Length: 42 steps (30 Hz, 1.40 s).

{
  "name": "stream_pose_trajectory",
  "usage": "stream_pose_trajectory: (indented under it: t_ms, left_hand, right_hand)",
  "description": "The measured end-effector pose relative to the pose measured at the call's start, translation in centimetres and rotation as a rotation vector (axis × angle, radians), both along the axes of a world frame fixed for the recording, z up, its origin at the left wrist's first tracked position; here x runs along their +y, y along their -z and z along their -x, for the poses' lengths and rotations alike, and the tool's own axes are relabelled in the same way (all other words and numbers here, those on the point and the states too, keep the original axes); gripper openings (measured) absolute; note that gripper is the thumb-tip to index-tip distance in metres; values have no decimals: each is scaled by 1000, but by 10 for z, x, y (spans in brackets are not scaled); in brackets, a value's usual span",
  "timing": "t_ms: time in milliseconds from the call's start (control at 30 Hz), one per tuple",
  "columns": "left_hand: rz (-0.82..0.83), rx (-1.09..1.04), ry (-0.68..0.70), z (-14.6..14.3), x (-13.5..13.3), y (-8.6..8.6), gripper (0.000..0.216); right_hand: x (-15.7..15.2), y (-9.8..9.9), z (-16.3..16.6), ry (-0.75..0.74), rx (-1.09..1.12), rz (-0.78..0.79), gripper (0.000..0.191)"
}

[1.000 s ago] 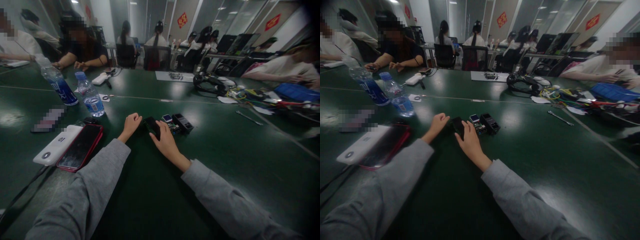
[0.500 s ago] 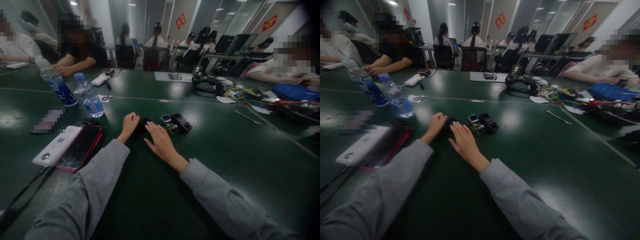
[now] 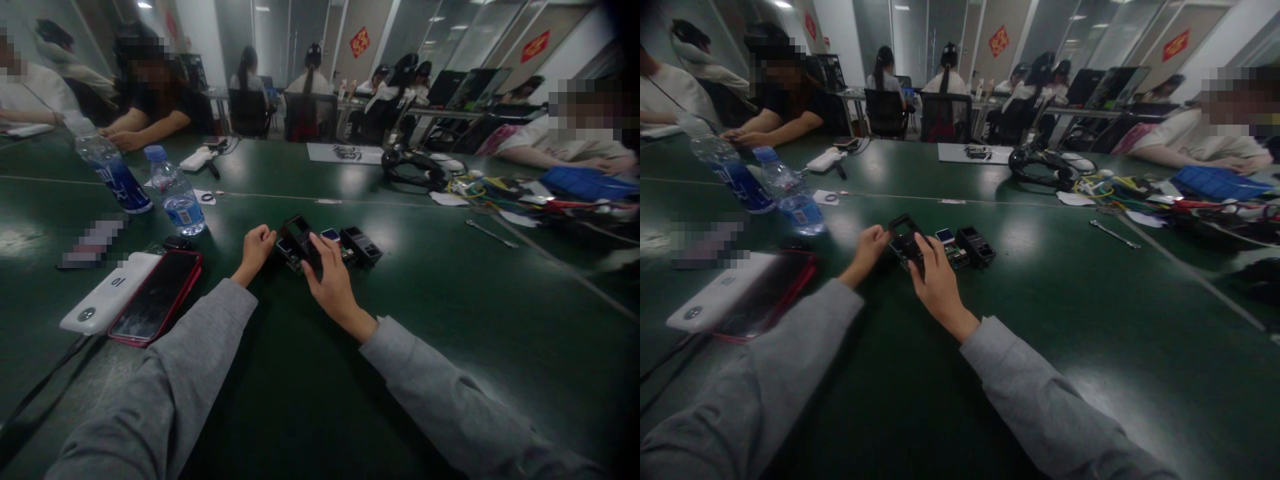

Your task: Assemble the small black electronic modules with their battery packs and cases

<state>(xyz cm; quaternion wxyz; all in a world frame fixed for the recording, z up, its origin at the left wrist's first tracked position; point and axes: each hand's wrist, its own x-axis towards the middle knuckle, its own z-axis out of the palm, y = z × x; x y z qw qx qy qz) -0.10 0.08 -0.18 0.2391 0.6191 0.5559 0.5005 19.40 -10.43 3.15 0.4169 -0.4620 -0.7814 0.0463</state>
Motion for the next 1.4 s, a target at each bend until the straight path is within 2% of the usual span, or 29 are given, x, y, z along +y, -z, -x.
stream_pose_trajectory:
  t_ms: [100,200,367,533,667,767,867,1000,1167,1300,1400]
  left_hand:
    - [16,0,-14,0,0,0,39]
    - [12,14,-7,0,0,-1,39]
    - [10,18,2,1,-4,-4,38]
    - [32,1,11,0,-6,-6,38]
    - [13,1,0,0,-4,-4,39]
    - [-3,18,-12,0,-3,-4,39]
    - [4,28,-24,-1,-3,-5,40]
    - [25,14,-8,-1,-5,-7,39]
    - [16,-2,-1,0,-3,-3,39]
    - [10,-7,1,1,-1,0,39]
    - [23,-13,2,1,-1,0,38]
  right_hand:
    - [0,-12,-9,95,70,-78,54]
    - [3,-10,-19,131,60,-37,54]
    - [15,6,-32,83,-54,73,46]
    - [23,14,-39,52,-130,84,39]
    - [21,12,-38,21,-164,43,38]
    - [22,4,-42,102,-120,-49,36]
    - [28,0,-59,265,-72,-130,35]
    - [39,11,-101,401,-97,-135,36]
    - [44,33,-133,314,-123,-16,43]
    - [46,36,-132,223,-78,51,42]
    - [46,35,-131,241,-74,51,42]
